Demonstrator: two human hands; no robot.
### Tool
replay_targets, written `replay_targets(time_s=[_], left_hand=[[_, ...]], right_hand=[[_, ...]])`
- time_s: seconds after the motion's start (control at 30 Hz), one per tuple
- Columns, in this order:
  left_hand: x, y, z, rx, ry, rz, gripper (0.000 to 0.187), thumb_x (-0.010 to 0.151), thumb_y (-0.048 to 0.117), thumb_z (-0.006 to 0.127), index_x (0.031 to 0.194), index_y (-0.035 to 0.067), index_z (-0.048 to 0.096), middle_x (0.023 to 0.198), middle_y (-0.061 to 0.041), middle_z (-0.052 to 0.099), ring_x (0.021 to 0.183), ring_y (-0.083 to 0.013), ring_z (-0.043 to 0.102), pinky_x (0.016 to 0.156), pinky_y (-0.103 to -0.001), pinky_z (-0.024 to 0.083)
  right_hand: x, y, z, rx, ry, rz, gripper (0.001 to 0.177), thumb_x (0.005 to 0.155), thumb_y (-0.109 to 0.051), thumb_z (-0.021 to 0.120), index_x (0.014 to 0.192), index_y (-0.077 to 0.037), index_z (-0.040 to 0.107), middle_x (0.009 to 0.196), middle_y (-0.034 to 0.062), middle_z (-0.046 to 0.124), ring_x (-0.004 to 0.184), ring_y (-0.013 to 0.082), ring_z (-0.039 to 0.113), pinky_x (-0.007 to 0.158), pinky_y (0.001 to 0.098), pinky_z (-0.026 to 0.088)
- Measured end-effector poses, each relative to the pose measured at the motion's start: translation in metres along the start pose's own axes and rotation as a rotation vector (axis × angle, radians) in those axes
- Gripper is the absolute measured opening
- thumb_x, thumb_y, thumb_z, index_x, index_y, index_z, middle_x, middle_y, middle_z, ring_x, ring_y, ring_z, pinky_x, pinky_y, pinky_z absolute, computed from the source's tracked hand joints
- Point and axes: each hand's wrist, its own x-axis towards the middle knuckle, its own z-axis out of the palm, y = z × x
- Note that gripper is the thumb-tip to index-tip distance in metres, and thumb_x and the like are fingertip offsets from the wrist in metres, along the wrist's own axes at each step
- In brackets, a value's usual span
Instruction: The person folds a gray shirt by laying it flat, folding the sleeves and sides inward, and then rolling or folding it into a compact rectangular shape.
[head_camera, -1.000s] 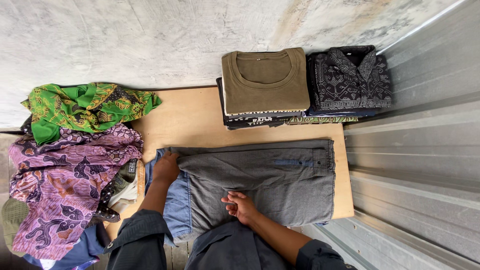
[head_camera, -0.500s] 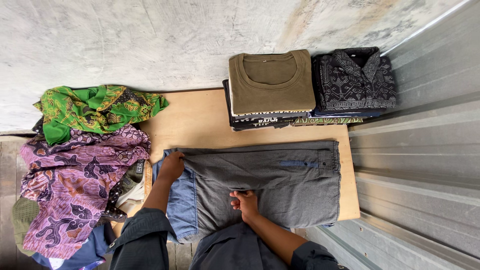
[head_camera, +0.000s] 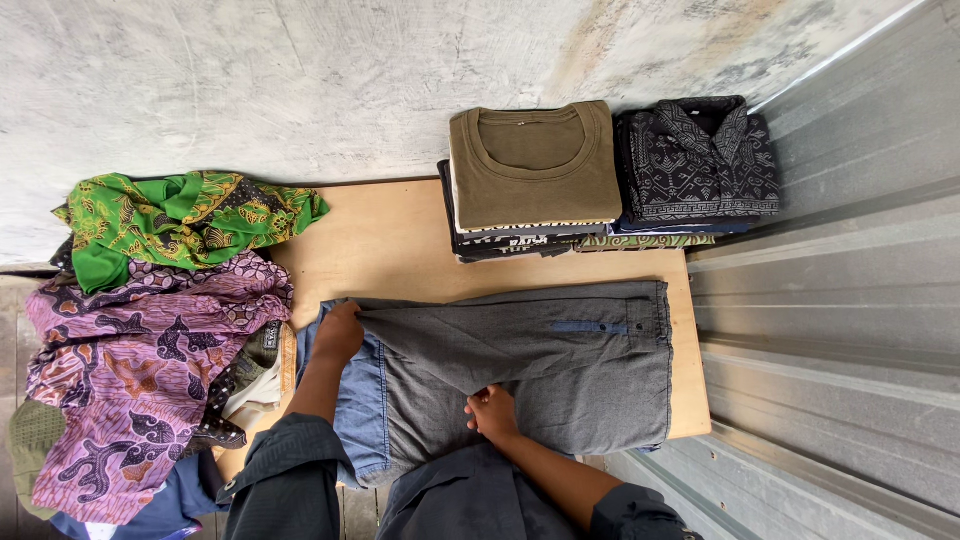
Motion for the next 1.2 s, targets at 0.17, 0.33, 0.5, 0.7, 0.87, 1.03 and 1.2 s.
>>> replay_targets(time_s=[0.17,0.33,0.5,0.7,0.87,1.03,1.2], left_hand=[[-0.005,0.010,0.000,0.177,-0.070,-0.049,0.032,0.092,0.013,0.056,0.122,0.011,0.067,0.132,-0.016,0.065,0.120,-0.0367,0.062,0.100,-0.049,0.051],[-0.015,0.021,-0.009,0.496,-0.048,0.056,0.028,0.094,0.020,0.060,0.120,0.014,0.068,0.136,-0.008,0.061,0.131,-0.0285,0.055,0.108,-0.047,0.045],[-0.003,0.007,-0.007,0.492,0.255,0.384,0.042,0.080,0.009,0.062,0.122,0.012,0.066,0.138,-0.008,0.062,0.131,-0.0276,0.053,0.111,-0.048,0.039],[0.006,0.023,-0.013,0.631,0.020,0.268,0.026,0.088,0.014,0.062,0.112,0.018,0.070,0.118,-0.005,0.065,0.122,-0.0240,0.058,0.115,-0.047,0.039],[0.011,0.032,-0.021,0.706,-0.025,0.206,0.014,0.091,0.014,0.061,0.100,0.019,0.071,0.108,-0.003,0.068,0.112,-0.0230,0.063,0.104,-0.046,0.044],[0.014,0.032,-0.030,0.713,-0.023,0.108,0.012,0.095,0.019,0.060,0.102,0.017,0.070,0.105,-0.003,0.069,0.108,-0.0250,0.065,0.105,-0.050,0.042],[0.006,0.043,-0.012,0.818,0.167,0.245,0.037,0.088,0.026,0.054,0.120,0.007,0.063,0.126,-0.019,0.061,0.118,-0.0337,0.061,0.107,-0.053,0.039]], right_hand=[[-0.001,0.000,-0.008,-0.151,-0.094,0.037,0.021,0.095,-0.018,0.066,0.103,0.002,0.064,0.081,0.0069,0.074,0.051,0.0137,0.066,0.042,0.0272,0.049],[0.012,-0.008,-0.057,-0.444,-0.048,-0.068,0.032,0.096,-0.038,0.068,0.099,-0.006,0.067,0.076,0.0052,0.073,0.057,0.0154,0.068,0.054,0.0318,0.054],[0.066,-0.035,-0.196,-0.635,0.570,-0.296,0.020,0.094,-0.025,0.061,0.106,-0.011,0.069,0.120,0.0172,0.064,0.095,0.0293,0.069,0.081,0.0431,0.059],[0.110,-0.061,-0.313,-1.078,0.705,-0.727,0.051,0.089,-0.019,0.063,0.139,-0.010,0.058,0.142,0.0167,0.055,0.130,0.0401,0.050,0.099,0.0517,0.047],[0.126,-0.071,-0.331,-1.228,0.610,-0.385,0.029,0.095,-0.028,0.065,0.123,-0.022,0.068,0.123,0.0058,0.064,0.124,0.0296,0.057,0.102,0.0486,0.048],[0.131,-0.075,-0.339,-1.212,0.651,-0.268,0.018,0.099,-0.032,0.066,0.113,-0.022,0.072,0.121,0.0039,0.066,0.122,0.0283,0.059,0.107,0.0490,0.046],[0.123,-0.062,-0.314,-1.120,0.861,-0.530,0.043,0.086,-0.033,0.070,0.122,-0.010,0.067,0.128,0.0145,0.059,0.122,0.0371,0.054,0.102,0.0530,0.044]])
